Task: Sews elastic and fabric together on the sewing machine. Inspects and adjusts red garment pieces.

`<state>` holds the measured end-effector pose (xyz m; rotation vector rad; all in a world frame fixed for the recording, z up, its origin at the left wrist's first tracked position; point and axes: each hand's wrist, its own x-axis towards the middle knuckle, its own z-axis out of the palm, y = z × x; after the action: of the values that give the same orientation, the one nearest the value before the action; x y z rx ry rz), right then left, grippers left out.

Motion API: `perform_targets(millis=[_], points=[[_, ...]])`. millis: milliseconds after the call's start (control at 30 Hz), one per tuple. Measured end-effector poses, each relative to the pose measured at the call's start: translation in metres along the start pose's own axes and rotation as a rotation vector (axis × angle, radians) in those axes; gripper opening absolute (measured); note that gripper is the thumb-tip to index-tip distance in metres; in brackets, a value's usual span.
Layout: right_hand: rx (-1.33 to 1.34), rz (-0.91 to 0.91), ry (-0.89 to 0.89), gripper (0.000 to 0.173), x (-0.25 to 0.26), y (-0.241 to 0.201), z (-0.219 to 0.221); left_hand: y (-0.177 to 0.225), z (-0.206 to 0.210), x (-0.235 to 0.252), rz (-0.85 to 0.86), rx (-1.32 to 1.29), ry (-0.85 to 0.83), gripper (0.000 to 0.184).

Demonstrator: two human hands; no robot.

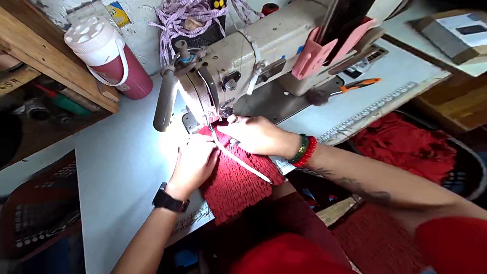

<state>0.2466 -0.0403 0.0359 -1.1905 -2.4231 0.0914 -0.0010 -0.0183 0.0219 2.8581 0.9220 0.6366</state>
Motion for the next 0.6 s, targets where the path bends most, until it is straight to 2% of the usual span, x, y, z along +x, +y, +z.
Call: perform_targets(millis=[67,100,200,267,300,367,433,533,600], points=[[-0.011,-0.132,-0.052,0.012,-0.016,-0.015,-0.011,0.027,-0.018,-0.013,0.038,-0.022,-0.068,0.024],[-0.009,-0.166,-0.095,0.010,-0.030,-0.027,-0.017,0.042,-0.025,-0.022,0.046,-0.043,-0.111,0.024],[0.039,-0.172,-0.154,0.017,-0.053,-0.042,-0.026,0.070,-0.019,-0.039,-0.013,-0.112,-0.102,0.031],[0.075,-0.172,-0.157,0.020,-0.052,-0.033,-0.022,0.074,-0.013,-0.044,-0.127,-0.084,-0.110,0.041],[0.083,-0.183,-0.148,0.020,-0.051,-0.027,-0.019,0.072,-0.013,-0.045,-0.142,-0.056,-0.120,0.040],[0.109,-0.211,-0.147,0.020,-0.052,-0.020,-0.019,0.068,-0.017,-0.045,-0.096,0.002,-0.133,0.033],[0.196,-0.187,-0.161,0.028,-0.052,-0.016,-0.022,0.061,-0.017,-0.045,-0.048,-0.024,-0.139,0.032],[0.332,-0.080,-0.170,0.026,-0.043,-0.013,-0.027,0.058,-0.018,-0.041,-0.073,-0.084,-0.138,0.047],[0.291,-0.011,-0.126,0.020,-0.033,-0.014,-0.026,0.059,-0.018,-0.035,-0.087,-0.077,-0.154,0.053]])
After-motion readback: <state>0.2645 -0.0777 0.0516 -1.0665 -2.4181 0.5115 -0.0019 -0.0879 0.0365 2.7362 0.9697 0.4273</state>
